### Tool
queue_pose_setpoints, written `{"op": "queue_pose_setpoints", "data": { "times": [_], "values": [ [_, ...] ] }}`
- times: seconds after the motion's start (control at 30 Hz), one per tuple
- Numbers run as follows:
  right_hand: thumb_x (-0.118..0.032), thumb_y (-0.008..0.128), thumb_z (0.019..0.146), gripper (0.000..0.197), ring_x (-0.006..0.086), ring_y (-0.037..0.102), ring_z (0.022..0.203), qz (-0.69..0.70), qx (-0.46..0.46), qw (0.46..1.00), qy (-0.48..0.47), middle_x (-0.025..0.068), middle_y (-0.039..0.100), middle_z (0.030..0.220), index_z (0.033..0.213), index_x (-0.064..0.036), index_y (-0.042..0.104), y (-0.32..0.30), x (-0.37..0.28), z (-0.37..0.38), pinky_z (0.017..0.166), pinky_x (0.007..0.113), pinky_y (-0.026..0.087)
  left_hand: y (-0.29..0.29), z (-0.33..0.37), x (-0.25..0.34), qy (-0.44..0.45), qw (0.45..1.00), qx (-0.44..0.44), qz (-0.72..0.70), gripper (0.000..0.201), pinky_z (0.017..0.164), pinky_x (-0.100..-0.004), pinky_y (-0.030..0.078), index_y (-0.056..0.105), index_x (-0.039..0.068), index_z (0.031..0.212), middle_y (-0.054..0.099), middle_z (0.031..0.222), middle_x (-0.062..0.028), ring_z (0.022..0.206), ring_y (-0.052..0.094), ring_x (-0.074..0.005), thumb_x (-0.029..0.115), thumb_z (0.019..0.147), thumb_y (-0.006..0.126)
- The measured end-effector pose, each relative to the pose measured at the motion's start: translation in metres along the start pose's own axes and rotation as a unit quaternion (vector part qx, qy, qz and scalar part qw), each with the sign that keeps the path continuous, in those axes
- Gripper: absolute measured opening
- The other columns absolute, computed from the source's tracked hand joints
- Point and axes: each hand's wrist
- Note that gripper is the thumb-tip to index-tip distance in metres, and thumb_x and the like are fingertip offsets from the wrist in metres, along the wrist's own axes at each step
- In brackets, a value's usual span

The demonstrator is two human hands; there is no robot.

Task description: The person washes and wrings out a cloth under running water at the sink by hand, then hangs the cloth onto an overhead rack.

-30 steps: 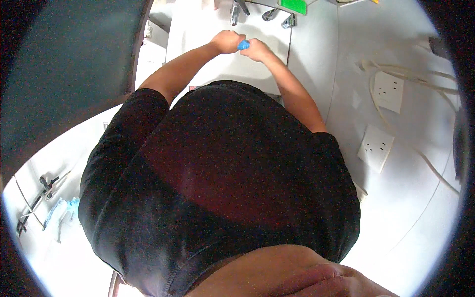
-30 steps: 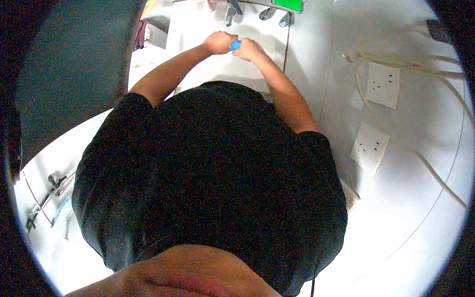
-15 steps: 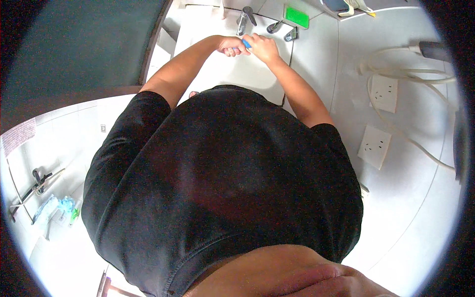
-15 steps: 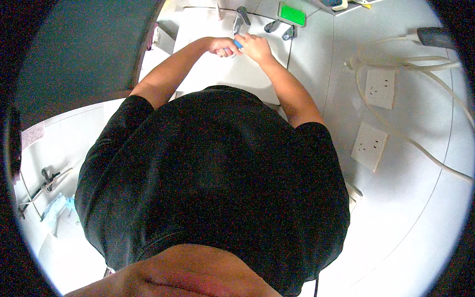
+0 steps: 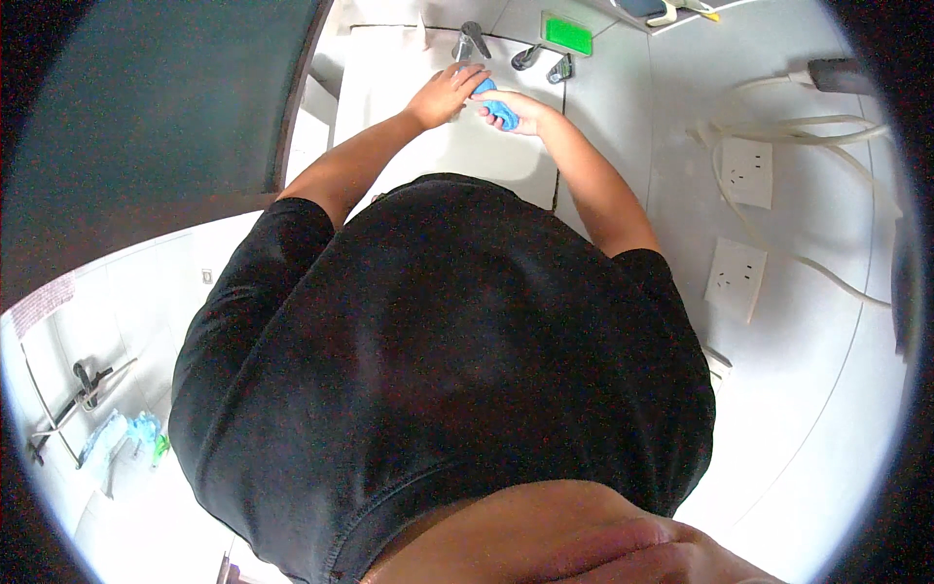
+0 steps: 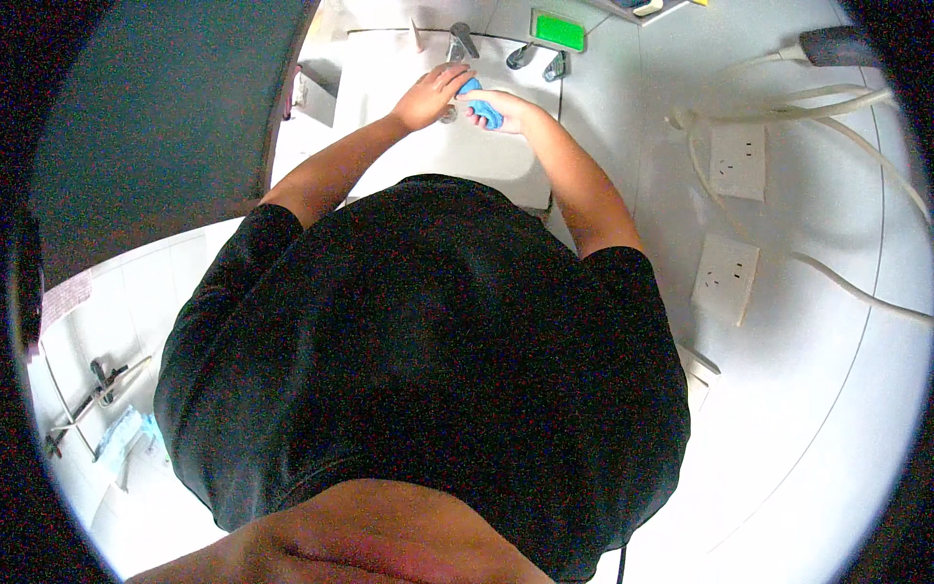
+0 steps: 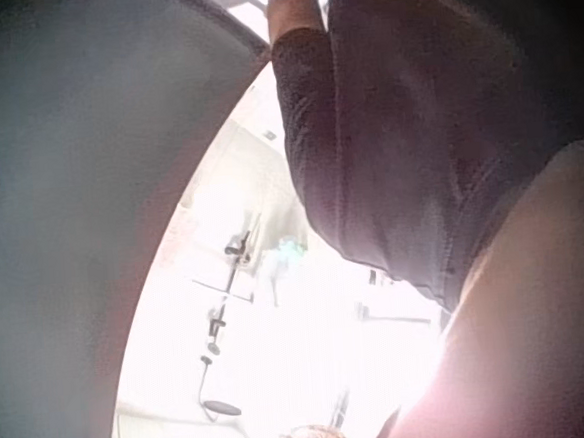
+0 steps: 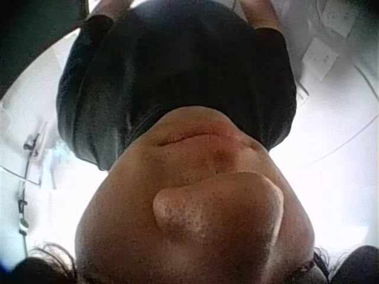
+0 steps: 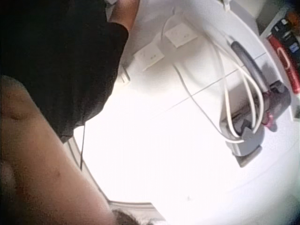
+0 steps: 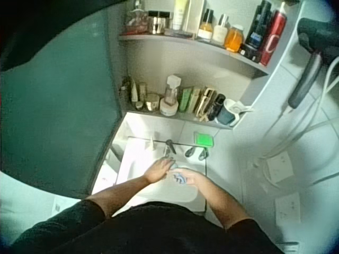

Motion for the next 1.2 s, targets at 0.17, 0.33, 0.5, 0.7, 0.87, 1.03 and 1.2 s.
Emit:
{"op": "queue_pose_setpoints", "data": {
  "times": [0.17,0.33,0.5,0.7,0.87,1.03,1.2],
  "values": [
    [-0.022,0.061,0.088,0.013,0.0050,0.040,0.048,0.032,-0.145,0.987,0.060,-0.0038,0.045,0.066,0.093,-0.0105,0.058,0.007,-0.004,-0.004,0.040,0.018,0.029,0.003,0.010,-0.008,0.043,0.999,-0.019,0.006,0.055,0.088,-0.0406,0.050,0.048,0.016,0.125,0.051,0.117,-0.0079,0.111,0.051,-0.0307,0.009,0.073,0.064],
    [-0.025,0.063,0.082,0.017,0.0077,0.044,0.047,-0.218,0.016,0.976,0.003,-0.0035,0.047,0.060,0.079,-0.0093,0.059,0.011,0.009,0.007,0.040,0.022,0.033,0.016,0.018,-0.016,0.050,0.992,-0.118,-0.023,0.028,0.068,-0.0456,0.053,0.052,0.013,0.099,0.062,0.088,-0.0109,0.077,0.065,-0.0337,0.020,0.075,0.065],
    [-0.036,0.068,0.076,0.032,0.0290,0.069,0.077,-0.599,0.346,0.696,-0.193,0.0194,0.068,0.080,0.085,-0.0059,0.065,0.003,0.014,0.018,0.062,0.044,0.054,0.029,0.037,-0.006,-0.113,0.963,-0.236,-0.059,0.027,0.072,-0.0476,0.052,0.058,0.009,0.098,0.067,0.083,-0.0159,0.081,0.066,-0.0364,0.023,0.075,0.064],
    [-0.029,0.062,0.081,0.026,0.0348,0.068,0.073,-0.715,0.327,0.558,-0.265,0.0157,0.068,0.079,0.100,-0.0122,0.057,-0.006,0.007,0.005,0.062,0.048,0.054,0.054,0.036,-0.025,-0.119,0.938,-0.249,-0.210,0.032,0.069,-0.0457,0.050,0.064,0.006,0.097,0.066,0.080,-0.0165,0.078,0.065,-0.0336,0.027,0.073,0.068],
    [-0.024,0.063,0.080,0.022,0.0304,0.067,0.065,-0.750,0.306,0.453,-0.373,0.0098,0.065,0.074,0.097,-0.0146,0.053,-0.025,0.003,-0.004,0.054,0.042,0.054,0.036,0.049,-0.012,-0.305,0.763,-0.386,-0.419,0.029,0.040,-0.0291,0.036,0.065,0.009,0.099,0.055,0.065,-0.0030,0.049,0.049,-0.0135,0.024,0.075,0.073],
    [-0.024,0.063,0.080,0.030,0.0253,0.069,0.073,-0.769,0.243,0.374,-0.458,0.0089,0.063,0.074,0.109,-0.0166,0.056,-0.028,0.001,-0.006,0.055,0.037,0.055,0.026,0.041,-0.016,-0.350,0.515,-0.454,-0.637,0.035,0.037,-0.0178,0.018,0.058,0.010,0.110,0.041,0.064,0.0064,0.043,0.027,-0.0007,0.018,0.078,0.070],
    [-0.028,0.064,0.081,0.037,0.0238,0.069,0.071,-0.746,0.244,0.441,-0.435,0.0069,0.062,0.075,0.115,-0.0146,0.054,-0.031,0.013,0.007,0.052,0.037,0.055,0.054,0.029,-0.036,-0.298,0.587,-0.470,-0.588,0.050,0.041,-0.0210,0.033,0.052,0.007,0.122,0.050,0.069,0.0010,0.046,0.041,-0.0076,0.026,0.080,0.072]
  ]
}}
Point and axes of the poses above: each hand's wrist, its own z-axis towards the middle knuckle, its own y-axis out of the palm, x = y × z
